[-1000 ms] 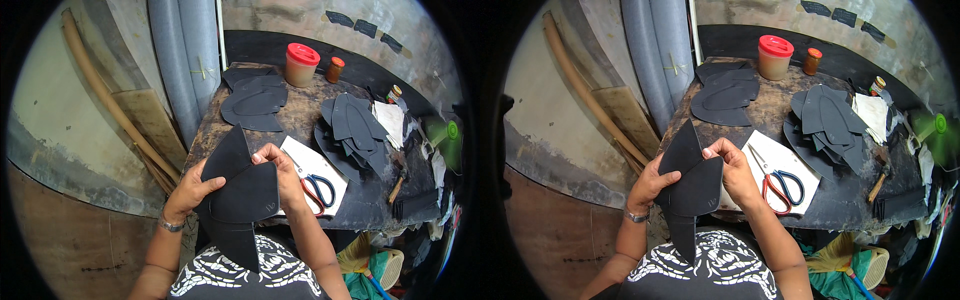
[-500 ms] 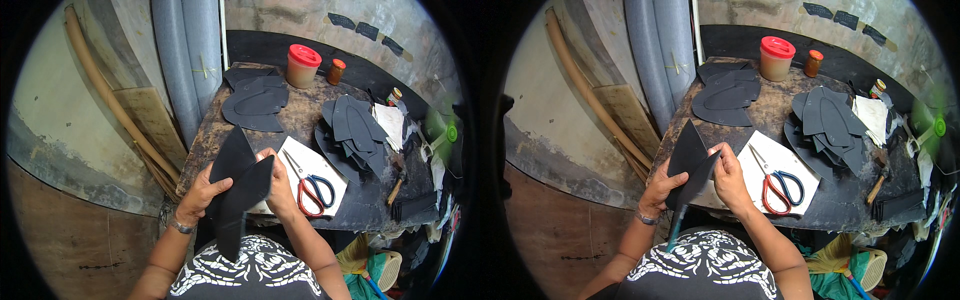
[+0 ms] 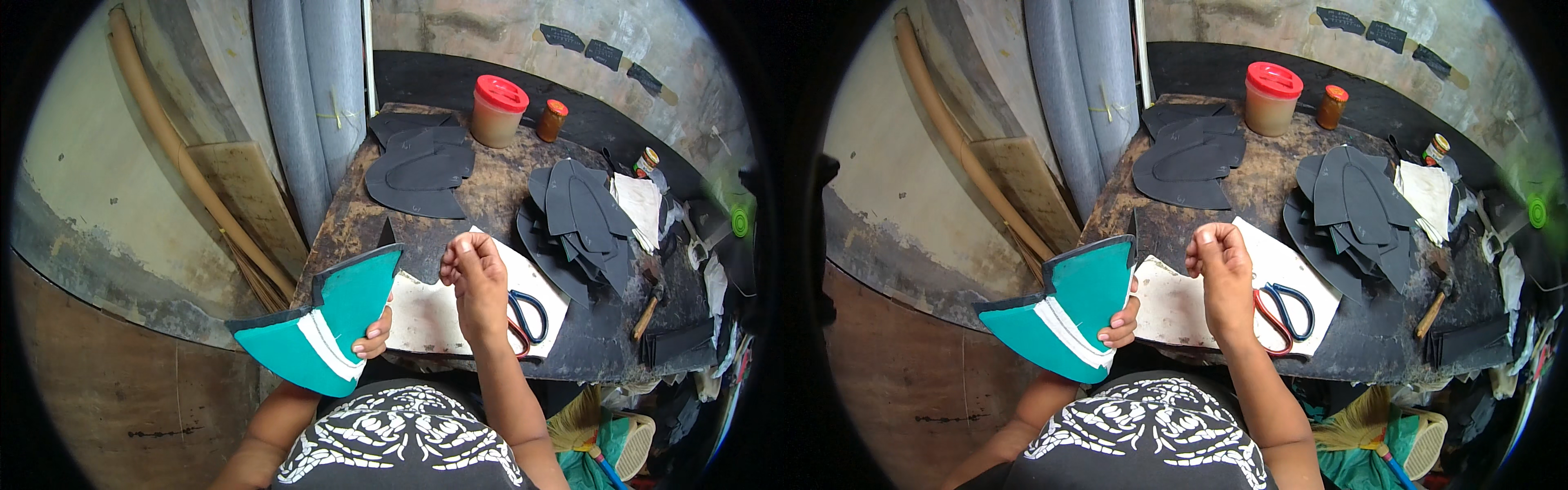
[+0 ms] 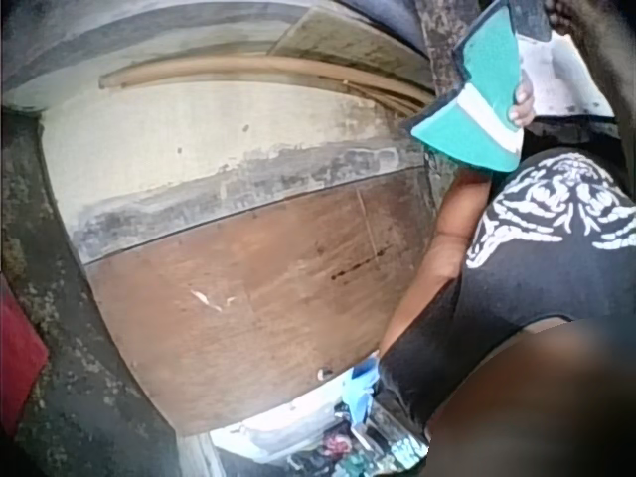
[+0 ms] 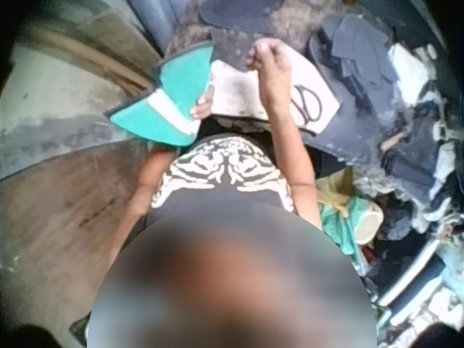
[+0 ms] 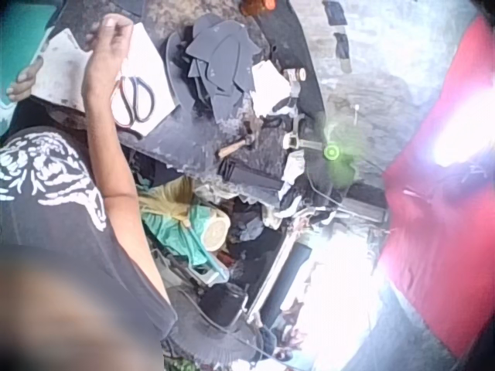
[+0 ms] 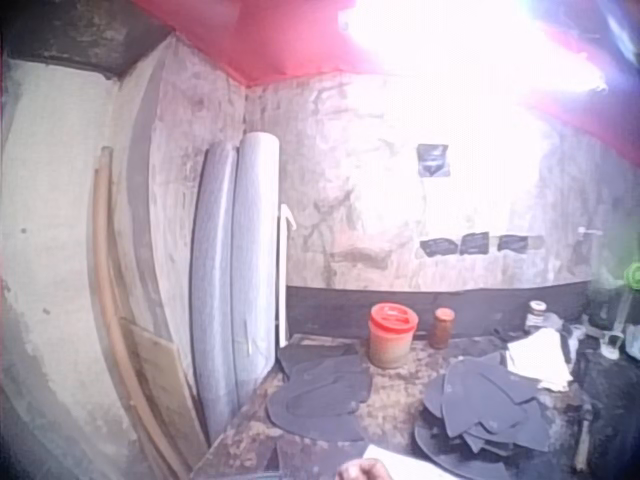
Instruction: The person uses red-handled scissors to trim the edges of black rubber pieces. They repeatedly pick up a piece, cut along its perimeter, and place it on a growing stack on the table.
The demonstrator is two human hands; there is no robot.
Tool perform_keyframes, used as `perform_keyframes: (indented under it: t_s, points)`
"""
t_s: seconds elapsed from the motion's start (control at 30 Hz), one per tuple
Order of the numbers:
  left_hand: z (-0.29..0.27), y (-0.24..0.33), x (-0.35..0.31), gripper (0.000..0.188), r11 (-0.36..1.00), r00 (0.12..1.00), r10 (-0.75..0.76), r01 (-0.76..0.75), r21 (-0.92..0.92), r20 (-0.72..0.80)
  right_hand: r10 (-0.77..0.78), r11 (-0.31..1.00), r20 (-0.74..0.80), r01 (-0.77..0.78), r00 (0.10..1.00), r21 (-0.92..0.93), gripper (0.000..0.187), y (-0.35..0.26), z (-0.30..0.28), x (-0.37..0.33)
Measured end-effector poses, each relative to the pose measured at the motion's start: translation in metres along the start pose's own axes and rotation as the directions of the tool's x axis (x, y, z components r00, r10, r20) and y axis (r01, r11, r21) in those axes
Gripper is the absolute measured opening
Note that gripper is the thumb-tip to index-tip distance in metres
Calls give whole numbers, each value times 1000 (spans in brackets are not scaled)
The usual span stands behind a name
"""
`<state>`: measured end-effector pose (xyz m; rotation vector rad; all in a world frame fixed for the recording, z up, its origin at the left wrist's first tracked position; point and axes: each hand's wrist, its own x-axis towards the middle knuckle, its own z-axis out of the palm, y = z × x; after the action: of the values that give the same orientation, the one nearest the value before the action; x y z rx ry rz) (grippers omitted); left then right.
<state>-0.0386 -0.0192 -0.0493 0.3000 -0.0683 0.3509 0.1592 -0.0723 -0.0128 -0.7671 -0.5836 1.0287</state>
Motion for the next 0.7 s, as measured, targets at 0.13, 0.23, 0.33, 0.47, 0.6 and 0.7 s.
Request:
perform_keyframes:
  t_s: [0.13, 0.23, 0.33, 0.47, 0.6, 0.7]
  points:
    - [3, -2, -1, 52, 1000, 1000, 7, -7, -10, -11, -30, 969, 125, 60, 992, -241, 20, 8, 3, -13]
    - [3, -1, 0, 49, 1000, 1000, -3, 3, 11, -1, -261, 873, 265, 345, 928, -346, 17, 14, 6, -18]
    - [2, -1, -2, 43, 999, 1000, 0, 1, 51, -26, -391, 690, 350, 523, 851, -500, 14, 16, 8, -19]
    - [3, -5, -4, 45, 996, 996, 0, 8, 88, -85, -298, 745, 343, 442, 891, -500, 14, 18, 9, -19]
    - [17, -4, -4, 36, 892, 939, 136, 22, 452, -315, -39, 980, 278, 91, 960, -179, 18, 18, 7, -22]
    - [33, -2, -5, 46, 680, 856, 361, 28, 733, -369, 159, 987, 254, -161, 954, -16, 17, 18, 4, -22]
